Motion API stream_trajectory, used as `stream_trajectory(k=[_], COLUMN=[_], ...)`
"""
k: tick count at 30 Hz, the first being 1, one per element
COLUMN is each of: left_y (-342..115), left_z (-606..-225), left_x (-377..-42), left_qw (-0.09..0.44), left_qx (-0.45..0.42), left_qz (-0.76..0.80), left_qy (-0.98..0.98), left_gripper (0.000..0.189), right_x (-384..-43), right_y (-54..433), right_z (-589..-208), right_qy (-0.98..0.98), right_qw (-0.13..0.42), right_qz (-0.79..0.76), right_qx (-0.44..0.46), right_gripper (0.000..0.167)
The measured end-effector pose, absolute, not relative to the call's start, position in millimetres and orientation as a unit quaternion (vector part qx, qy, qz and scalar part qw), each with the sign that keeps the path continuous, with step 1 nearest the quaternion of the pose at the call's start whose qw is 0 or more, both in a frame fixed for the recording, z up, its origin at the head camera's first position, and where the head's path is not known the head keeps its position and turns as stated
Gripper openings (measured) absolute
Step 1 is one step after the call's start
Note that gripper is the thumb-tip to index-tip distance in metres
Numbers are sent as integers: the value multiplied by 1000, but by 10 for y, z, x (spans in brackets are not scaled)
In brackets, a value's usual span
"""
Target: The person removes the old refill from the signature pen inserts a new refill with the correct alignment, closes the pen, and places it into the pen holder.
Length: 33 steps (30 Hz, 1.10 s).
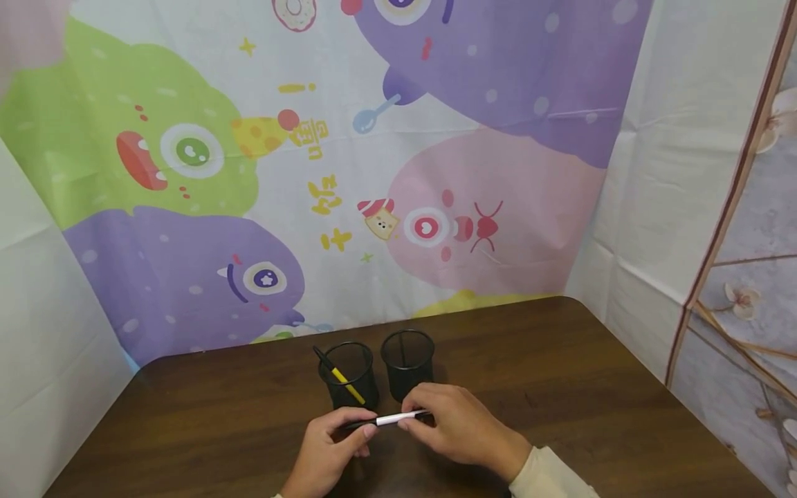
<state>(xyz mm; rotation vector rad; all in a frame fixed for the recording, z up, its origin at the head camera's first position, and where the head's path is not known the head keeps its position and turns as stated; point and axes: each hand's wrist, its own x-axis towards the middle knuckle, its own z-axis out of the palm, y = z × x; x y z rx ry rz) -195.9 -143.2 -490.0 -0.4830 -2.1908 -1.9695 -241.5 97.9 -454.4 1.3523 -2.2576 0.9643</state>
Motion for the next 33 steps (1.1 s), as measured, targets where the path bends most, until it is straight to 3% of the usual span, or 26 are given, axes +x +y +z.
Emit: stream_trajectory(k=[26,33], left_y=[-1437,-1428], left_z=[-4915,-4907], left_x=[-1959,-1955], left_qw=[97,95], left_qx=[-173,-165], left_qz=[-658,-658], left_qy=[-727,-728], left_gripper=[21,21], right_x=[-2425,-2428], right_y=[987,988], right_z=[-4554,-4554], right_qy=[-812,-810], right_qw=[149,151], right_qz=[311,312], right_qx=[471,472], right_gripper=[7,16])
